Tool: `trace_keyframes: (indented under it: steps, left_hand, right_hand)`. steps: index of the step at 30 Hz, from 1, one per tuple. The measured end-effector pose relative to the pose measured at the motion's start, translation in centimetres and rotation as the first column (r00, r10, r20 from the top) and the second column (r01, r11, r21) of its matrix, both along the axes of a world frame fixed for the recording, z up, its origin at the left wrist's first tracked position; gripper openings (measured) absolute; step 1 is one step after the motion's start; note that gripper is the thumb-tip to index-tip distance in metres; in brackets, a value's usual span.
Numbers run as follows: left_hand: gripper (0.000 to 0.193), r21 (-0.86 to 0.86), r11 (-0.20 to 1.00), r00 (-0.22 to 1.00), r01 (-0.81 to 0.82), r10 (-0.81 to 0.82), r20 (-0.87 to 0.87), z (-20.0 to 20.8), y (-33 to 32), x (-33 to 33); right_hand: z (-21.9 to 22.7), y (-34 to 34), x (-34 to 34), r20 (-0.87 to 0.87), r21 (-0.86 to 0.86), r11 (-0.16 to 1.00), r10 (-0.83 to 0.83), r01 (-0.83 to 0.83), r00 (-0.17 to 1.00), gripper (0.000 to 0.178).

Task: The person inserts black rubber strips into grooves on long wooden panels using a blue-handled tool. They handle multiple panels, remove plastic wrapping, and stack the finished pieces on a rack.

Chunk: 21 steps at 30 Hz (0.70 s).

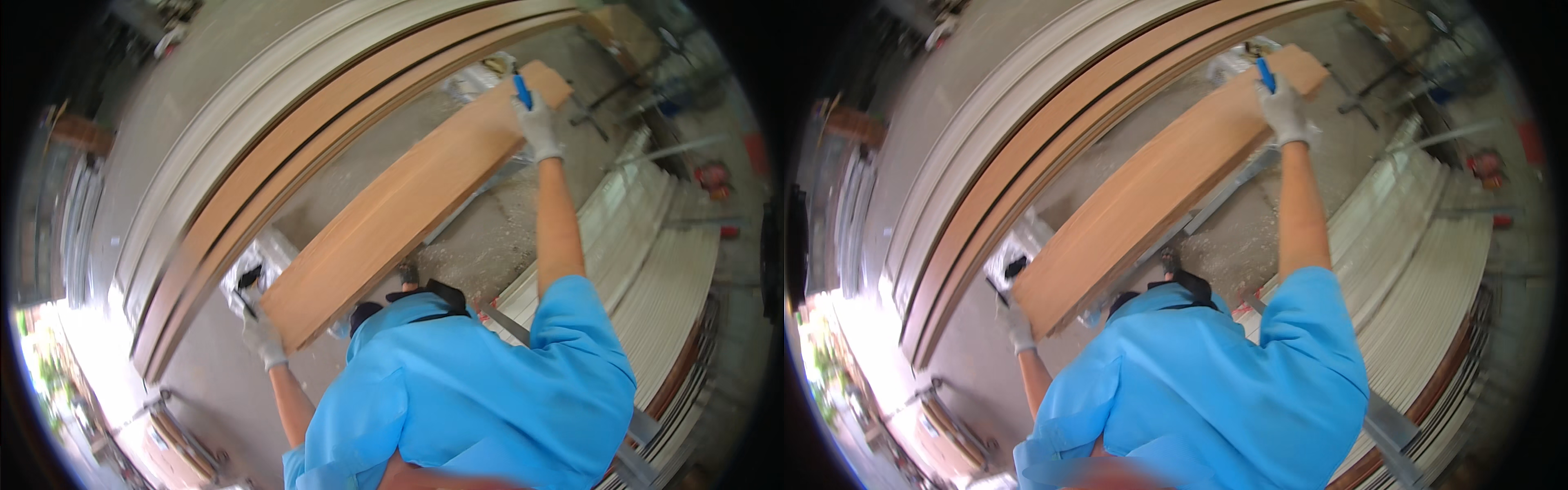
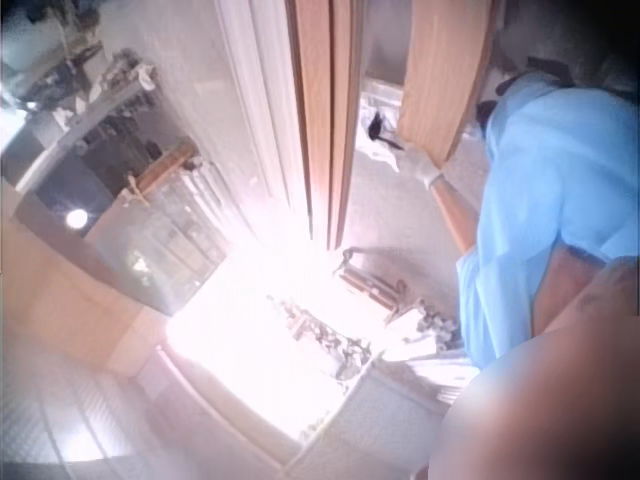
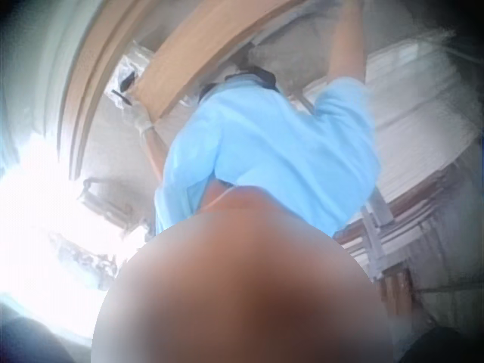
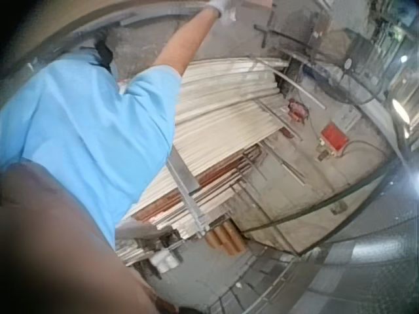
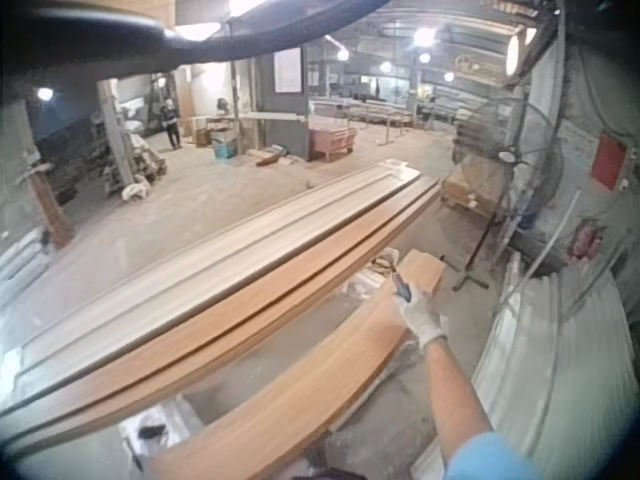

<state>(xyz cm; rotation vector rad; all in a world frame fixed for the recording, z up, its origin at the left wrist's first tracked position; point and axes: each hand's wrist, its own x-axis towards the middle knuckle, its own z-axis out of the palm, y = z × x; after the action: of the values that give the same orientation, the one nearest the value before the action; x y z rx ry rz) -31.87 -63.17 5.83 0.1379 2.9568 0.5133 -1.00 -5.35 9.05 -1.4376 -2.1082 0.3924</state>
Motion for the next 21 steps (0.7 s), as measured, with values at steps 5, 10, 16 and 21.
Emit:
trace_keyframes:
  steps: [5,10,16,21]
  left_hand:
    - [0.051,0.019,0.992,0.986,0.121,-0.118,-0.116,-2.5,-1.9,-0.7]
    - [0.046,0.747,0.585,0.941,-0.317,0.295,0.168,0.0,-7.8,-6.3]
    - [0.035,0.956,0.291,0.979,-0.044,0.201,-0.016,9.4,-5.2,-11.4]
    - [0.021,0.837,0.390,0.874,0.384,-0.447,-0.192,11.5,7.3,-5.6]
  right_hand:
    - [0.3,2.0,-5.1,0.192,0.012,0.983,0.177,-0.183,0.965,0.046]
    - [3.4,-4.0,-8.4,-0.209,-0.386,0.864,0.258,-0.322,0.943,0.047]
    - [5.7,-15.6,-9.8,-0.680,-0.518,0.584,0.162,-0.625,0.715,0.041]
    - [7.5,-24.9,-14.8,-0.951,-0.306,0.381,-0.173,-0.872,0.258,0.026]
